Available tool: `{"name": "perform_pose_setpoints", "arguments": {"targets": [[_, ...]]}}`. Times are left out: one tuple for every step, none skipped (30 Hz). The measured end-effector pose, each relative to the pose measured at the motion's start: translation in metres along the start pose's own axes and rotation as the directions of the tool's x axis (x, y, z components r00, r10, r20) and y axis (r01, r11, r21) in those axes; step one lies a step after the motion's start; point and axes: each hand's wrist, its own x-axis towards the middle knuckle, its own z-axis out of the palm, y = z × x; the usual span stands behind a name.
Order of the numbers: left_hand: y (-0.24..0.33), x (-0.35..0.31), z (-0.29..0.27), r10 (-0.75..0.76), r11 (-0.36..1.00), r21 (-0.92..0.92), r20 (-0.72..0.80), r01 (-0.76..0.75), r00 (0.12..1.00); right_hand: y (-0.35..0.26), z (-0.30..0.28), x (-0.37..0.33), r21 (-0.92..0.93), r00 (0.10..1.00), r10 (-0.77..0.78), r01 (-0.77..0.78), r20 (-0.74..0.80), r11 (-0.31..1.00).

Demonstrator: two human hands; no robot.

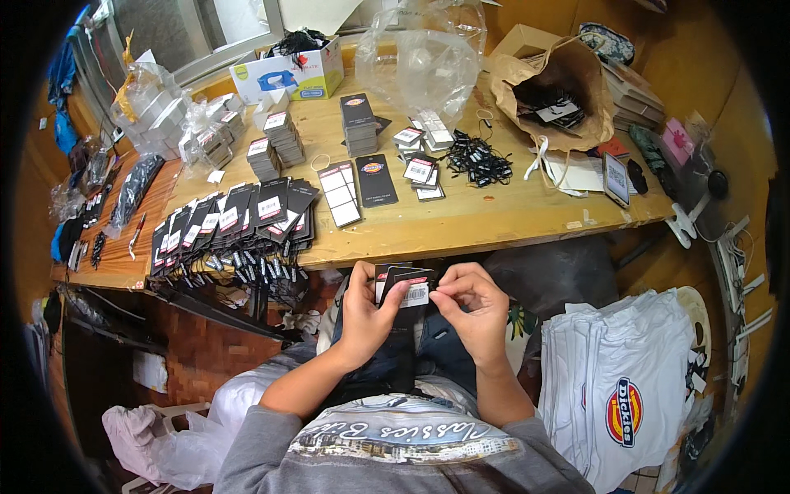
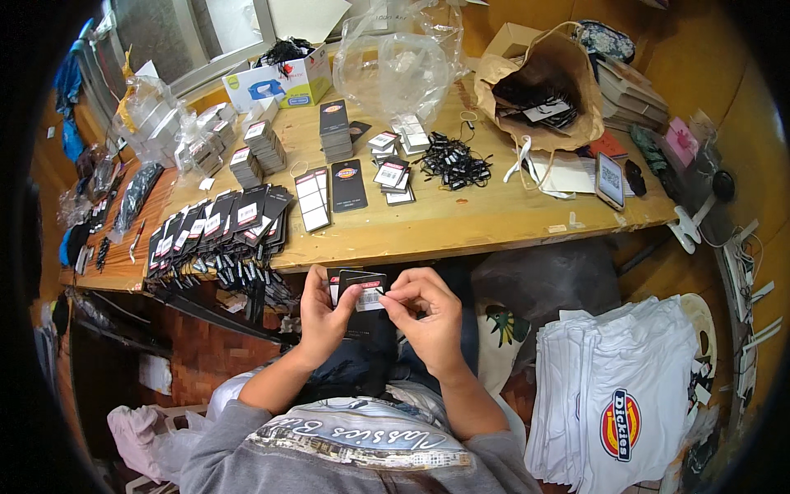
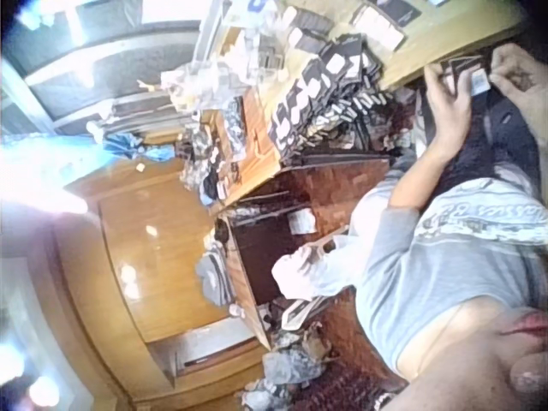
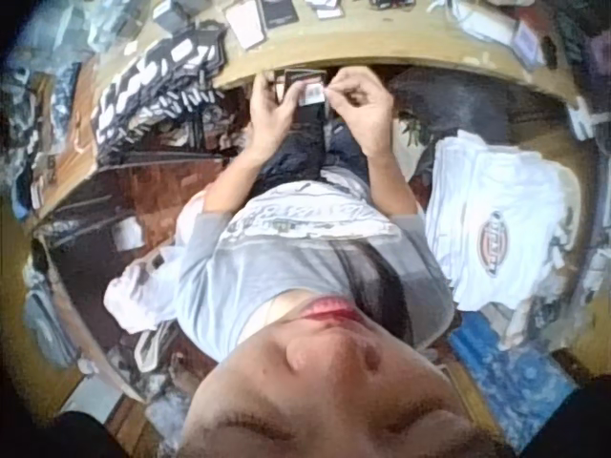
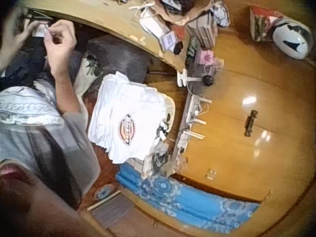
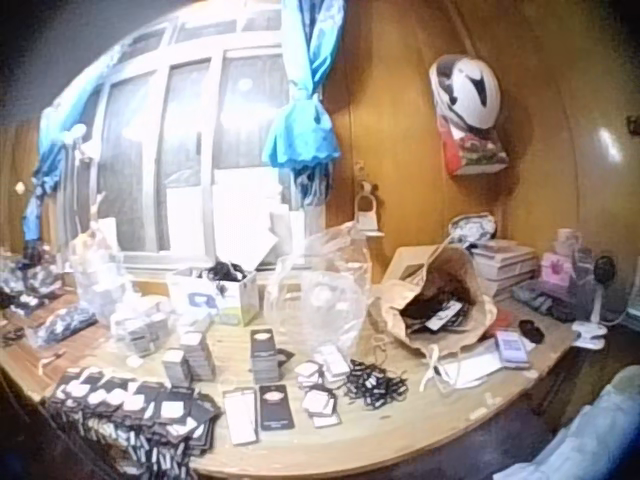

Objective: The person sits cross-legged on a chair and repeatedly picks up black tags and small white labels from a cluttered table. They attach the labels to the tags using small black plastic fasteners, then place the assembled items into a stack on the table.

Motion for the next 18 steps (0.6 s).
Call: {"name": "perform_pose_setpoints", "arguments": {"targets": [[-0.001,0.0,0.001,0.044,0.999,-0.009,-0.036,-0.044,0.998,0.0,0.003,0.001,-0.02,1.0,-0.003,0.003,0.003,1.0],[-0.001,0.0,0.003,0.087,0.996,-0.017,-0.073,-0.089,0.993,0.001,0.005,0.001,-0.04,1.0,-0.006,0.006,0.005,0.999],[0.0,0.0,0.004,0.109,0.994,-0.006,-0.091,-0.11,0.99,0.002,0.006,0.002,0.018,0.999,0.025,-0.025,0.028,1.0],[0.002,0.0,0.006,0.131,0.991,0.003,-0.106,-0.132,0.986,0.002,0.007,0.003,0.043,0.999,0.031,-0.032,0.03,0.999],[0.003,0.0,0.007,0.153,0.988,0.013,-0.121,-0.152,0.981,0.003,0.008,0.003,0.068,0.999,0.038,-0.04,0.033,0.997],[0.001,-0.001,0.007,0.184,0.983,0.05,-0.135,-0.178,0.974,0.003,0.009,0.003,0.092,0.998,0.044,-0.047,0.035,0.995],[0.0,-0.001,0.007,0.216,0.975,0.088,-0.147,-0.205,0.965,0.003,0.009,0.003,0.112,0.998,0.059,-0.062,0.029,0.992],[-0.002,-0.001,0.007,0.249,0.965,0.127,-0.157,-0.23,0.956,0.003,0.01,0.003,0.133,0.997,0.074,-0.076,0.022,0.988],[-0.004,0.0,0.006,0.296,0.944,0.199,-0.17,-0.261,0.94,0.003,0.011,0.003,0.153,0.996,0.089,-0.09,0.016,0.984],[-0.008,0.001,0.004,0.344,0.918,0.271,-0.181,-0.29,0.921,0.003,0.012,0.003,0.168,0.996,0.092,-0.093,0.013,0.982],[-0.009,0.002,0.003,0.392,0.886,0.342,-0.187,-0.315,0.901,0.004,0.013,0.003,0.182,0.995,0.095,-0.095,0.01,0.979],[-0.009,0.003,0.003,0.339,0.907,0.326,-0.189,-0.267,0.922,0.005,0.015,0.003,0.197,0.995,0.098,-0.097,0.006,0.976],[-0.008,0.004,0.002,0.286,0.925,0.311,-0.189,-0.219,0.939,0.006,0.015,0.002,0.189,0.995,0.096,-0.095,0.004,0.977],[-0.007,0.005,0.002,0.232,0.94,0.296,-0.189,-0.17,0.954,0.006,0.016,0.002,0.181,0.996,0.094,-0.093,0.003,0.979],[-0.005,0.007,0.002,0.127,0.98,0.175,-0.166,-0.098,0.978,0.007,0.017,0.002,0.173,0.996,0.093,-0.091,0.0,0.981],[-0.004,0.008,0.002,0.025,0.998,0.052,-0.132,-0.019,0.991,0.007,0.017,0.002,0.151,0.996,0.092,-0.09,-0.002,0.984],[-0.003,0.009,0.002,-0.072,0.996,-0.067,-0.085,0.066,0.994,0.007,0.016,0.003,0.129,0.996,0.091,-0.09,-0.004,0.988],[-0.003,0.009,0.002,-0.076,0.995,-0.072,-0.099,0.069,0.992,0.007,0.016,0.004,0.106,0.996,0.09,-0.088,-0.007,0.99]]}}
